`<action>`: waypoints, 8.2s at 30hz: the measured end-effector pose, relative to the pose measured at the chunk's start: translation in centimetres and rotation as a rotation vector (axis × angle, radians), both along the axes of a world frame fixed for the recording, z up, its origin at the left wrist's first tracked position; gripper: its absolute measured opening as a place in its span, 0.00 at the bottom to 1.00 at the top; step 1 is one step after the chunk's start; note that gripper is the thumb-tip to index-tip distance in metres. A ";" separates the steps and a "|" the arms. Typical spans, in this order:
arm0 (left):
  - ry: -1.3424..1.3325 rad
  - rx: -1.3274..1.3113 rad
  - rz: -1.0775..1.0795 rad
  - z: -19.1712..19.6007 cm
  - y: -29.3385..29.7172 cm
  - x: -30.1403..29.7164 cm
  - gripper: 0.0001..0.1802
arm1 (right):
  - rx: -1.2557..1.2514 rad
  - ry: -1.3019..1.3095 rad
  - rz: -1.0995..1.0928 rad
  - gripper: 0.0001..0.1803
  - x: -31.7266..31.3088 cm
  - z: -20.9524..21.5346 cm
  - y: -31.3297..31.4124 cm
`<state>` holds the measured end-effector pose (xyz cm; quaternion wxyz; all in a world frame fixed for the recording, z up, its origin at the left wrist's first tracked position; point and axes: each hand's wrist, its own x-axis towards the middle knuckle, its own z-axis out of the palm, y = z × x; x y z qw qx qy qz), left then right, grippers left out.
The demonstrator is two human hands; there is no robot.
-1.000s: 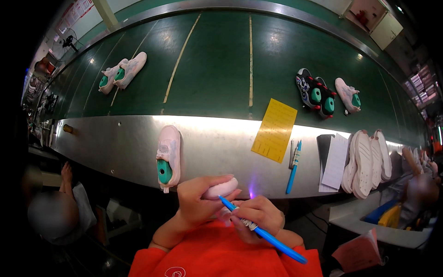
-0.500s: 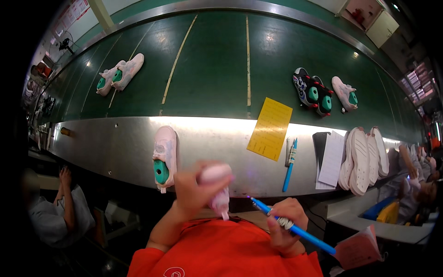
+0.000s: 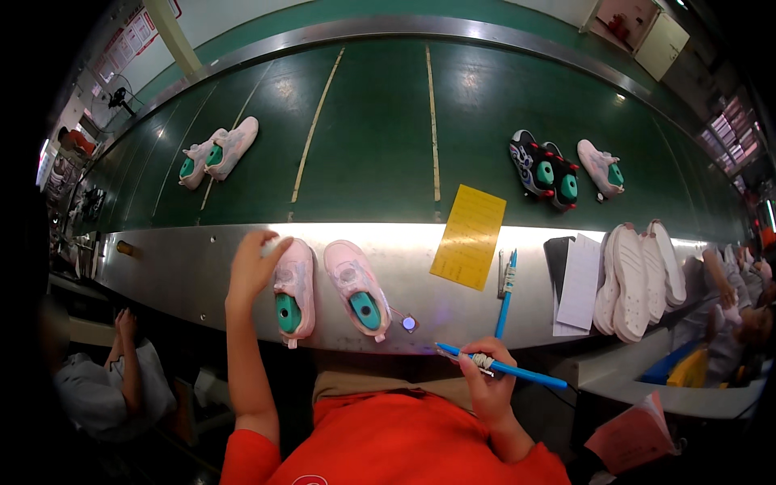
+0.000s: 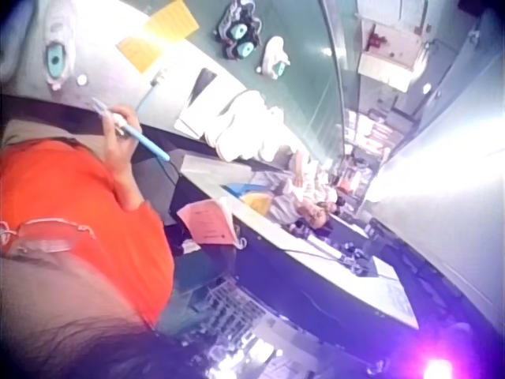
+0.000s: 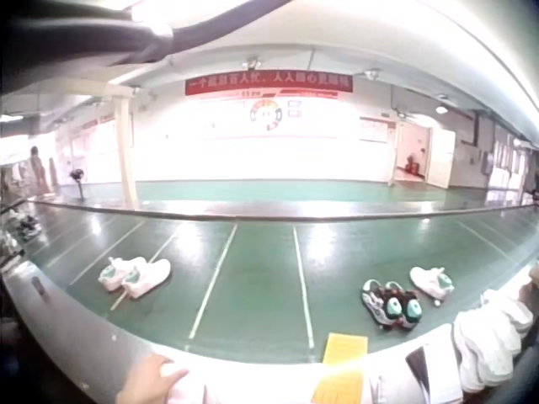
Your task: The person inspects shoes on a conveyor belt, picks them up, and writes on a yellow notepad with a blue pen. They handle multiple pairs of shoes, including pink and black models, and occasionally place them back on the belt or on the table.
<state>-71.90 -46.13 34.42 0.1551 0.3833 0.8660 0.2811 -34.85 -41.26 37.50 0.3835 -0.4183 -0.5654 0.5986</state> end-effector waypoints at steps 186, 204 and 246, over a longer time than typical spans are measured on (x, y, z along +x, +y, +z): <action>0.518 0.553 0.024 -3.5 4.7 -23.7 0.37 | 0.045 0.127 0.047 0.08 -9.8 -7.0 -3.6; -1.435 0.558 0.132 -2.8 2.0 -18.0 0.31 | 0.005 0.235 0.053 0.09 -9.9 -7.4 -3.9; -0.132 -0.134 -0.148 5.6 -12.4 5.5 0.49 | 0.151 0.250 -0.167 0.09 -10.2 -4.8 -3.8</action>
